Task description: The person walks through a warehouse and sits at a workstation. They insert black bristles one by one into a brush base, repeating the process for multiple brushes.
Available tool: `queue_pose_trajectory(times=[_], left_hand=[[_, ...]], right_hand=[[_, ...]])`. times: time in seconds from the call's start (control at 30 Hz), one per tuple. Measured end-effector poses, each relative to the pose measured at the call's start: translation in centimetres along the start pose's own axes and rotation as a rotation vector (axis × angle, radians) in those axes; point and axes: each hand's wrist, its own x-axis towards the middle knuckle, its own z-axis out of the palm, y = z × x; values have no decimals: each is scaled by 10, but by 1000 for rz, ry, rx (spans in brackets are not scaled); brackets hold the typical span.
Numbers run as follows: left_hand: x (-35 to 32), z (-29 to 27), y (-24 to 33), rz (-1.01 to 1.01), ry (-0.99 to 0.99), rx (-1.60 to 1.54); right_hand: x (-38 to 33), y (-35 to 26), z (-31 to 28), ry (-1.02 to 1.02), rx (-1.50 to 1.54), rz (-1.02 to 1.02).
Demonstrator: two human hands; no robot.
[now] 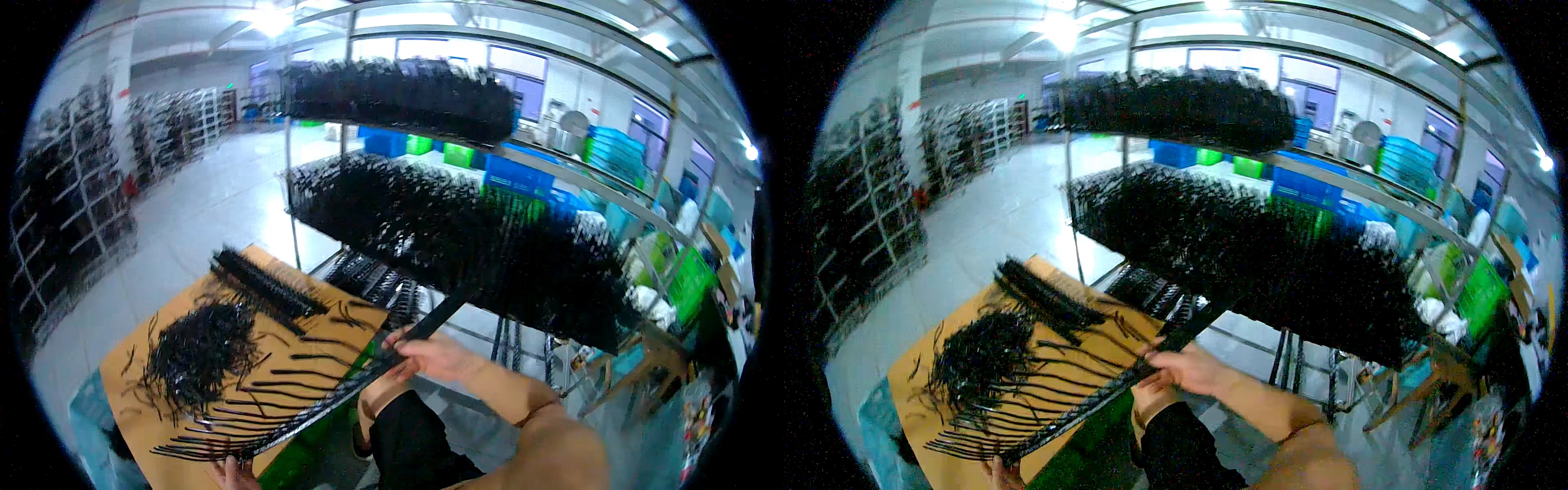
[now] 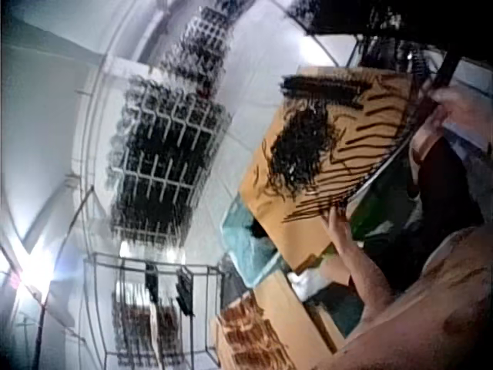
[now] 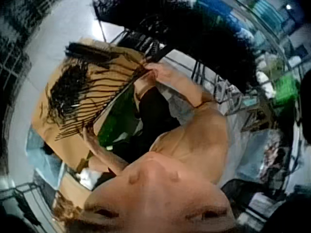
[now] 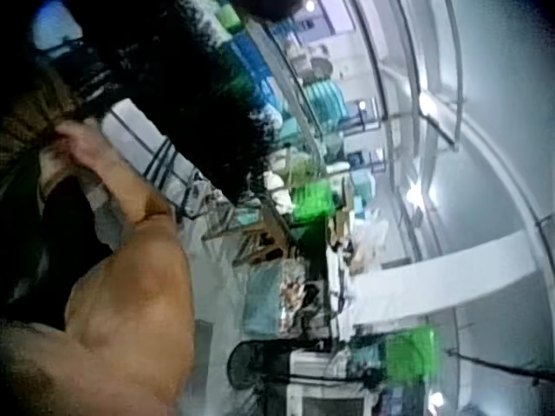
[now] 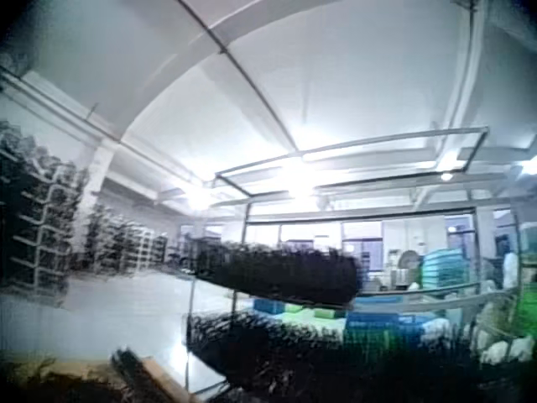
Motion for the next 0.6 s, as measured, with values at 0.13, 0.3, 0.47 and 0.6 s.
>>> queue_pose_trajectory(times=[0.13, 0.3, 0.47, 0.6], left_hand=[[29, 67, -2, 6, -303, 387], [46, 259, -25, -5, -599, 514], [8, 377, -84, -8, -516, 250], [-1, 439, -103, -36, -549, 216]], right_hand=[[-50, -120, -11, 82, -170, -375], [-34, -253, -80, 674, -127, -742], [2, -283, -147, 693, 44, -938], [-8, -245, -113, 555, -1, -968]])
